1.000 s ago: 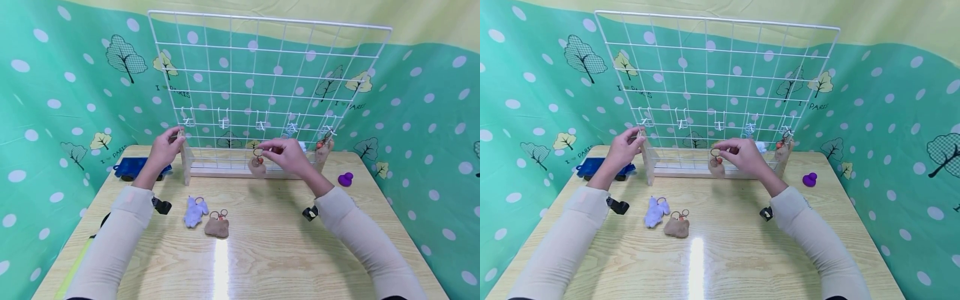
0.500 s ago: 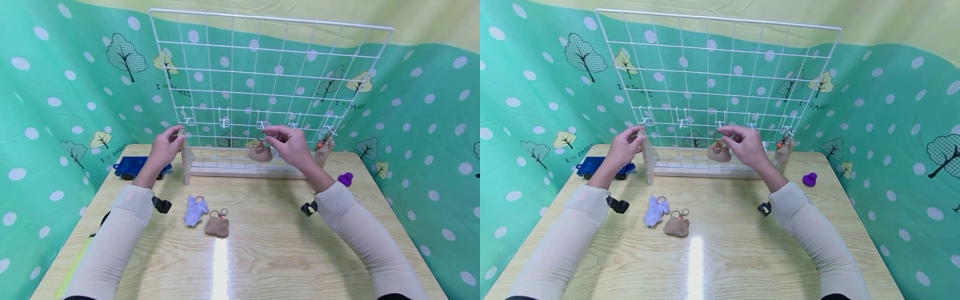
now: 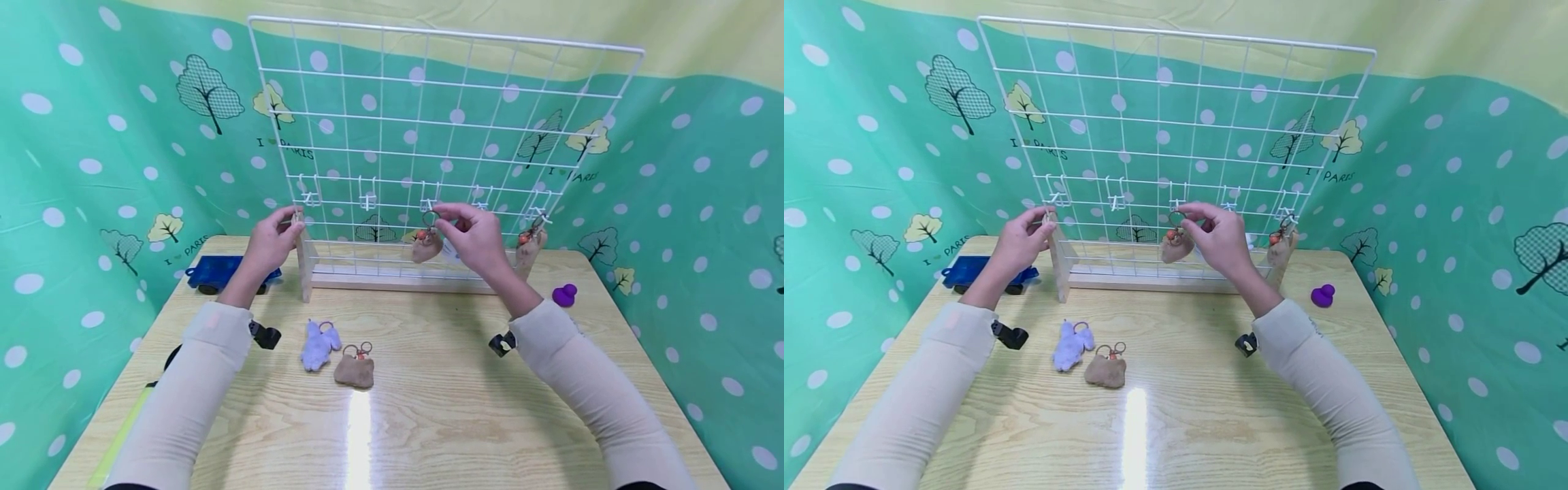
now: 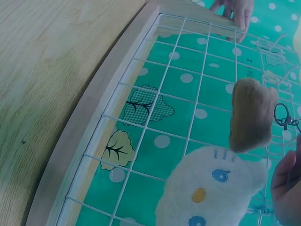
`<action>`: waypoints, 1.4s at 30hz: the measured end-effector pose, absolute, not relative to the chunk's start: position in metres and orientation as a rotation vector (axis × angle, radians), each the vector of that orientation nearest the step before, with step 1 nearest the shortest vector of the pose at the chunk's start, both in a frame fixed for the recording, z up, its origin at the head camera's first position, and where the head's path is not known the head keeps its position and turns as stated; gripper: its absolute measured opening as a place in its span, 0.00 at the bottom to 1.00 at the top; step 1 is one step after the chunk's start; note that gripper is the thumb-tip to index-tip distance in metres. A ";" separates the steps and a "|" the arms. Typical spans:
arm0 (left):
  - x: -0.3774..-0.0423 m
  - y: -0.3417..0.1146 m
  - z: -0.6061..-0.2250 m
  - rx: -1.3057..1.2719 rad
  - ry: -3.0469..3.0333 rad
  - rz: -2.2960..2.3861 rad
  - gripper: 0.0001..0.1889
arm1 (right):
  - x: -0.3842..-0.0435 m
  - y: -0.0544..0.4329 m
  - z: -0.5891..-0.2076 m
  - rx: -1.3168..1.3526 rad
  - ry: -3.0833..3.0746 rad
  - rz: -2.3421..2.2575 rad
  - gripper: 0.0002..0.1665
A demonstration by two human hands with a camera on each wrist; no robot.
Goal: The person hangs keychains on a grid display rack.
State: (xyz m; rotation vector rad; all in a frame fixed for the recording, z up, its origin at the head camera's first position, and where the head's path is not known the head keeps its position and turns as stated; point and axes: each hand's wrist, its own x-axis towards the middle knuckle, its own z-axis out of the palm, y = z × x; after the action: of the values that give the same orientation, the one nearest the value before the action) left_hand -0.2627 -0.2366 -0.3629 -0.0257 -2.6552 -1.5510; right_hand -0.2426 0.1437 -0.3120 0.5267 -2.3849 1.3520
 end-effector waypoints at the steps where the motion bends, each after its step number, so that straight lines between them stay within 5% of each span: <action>1: -0.263 -0.236 -0.363 -0.028 -2.654 -1.551 0.28 | -0.242 0.144 -0.312 0.522 -2.386 1.350 0.13; 42: -0.266 -0.237 -0.365 0.005 -2.658 -1.562 0.28 | -0.225 0.110 -0.390 0.811 -2.537 1.347 0.14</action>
State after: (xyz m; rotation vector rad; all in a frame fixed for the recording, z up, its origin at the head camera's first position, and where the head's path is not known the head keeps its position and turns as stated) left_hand -0.2660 -0.2365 -0.3651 0.0046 -2.6583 -1.5621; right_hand -0.2250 0.1103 -0.3900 0.8107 -2.5370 1.3469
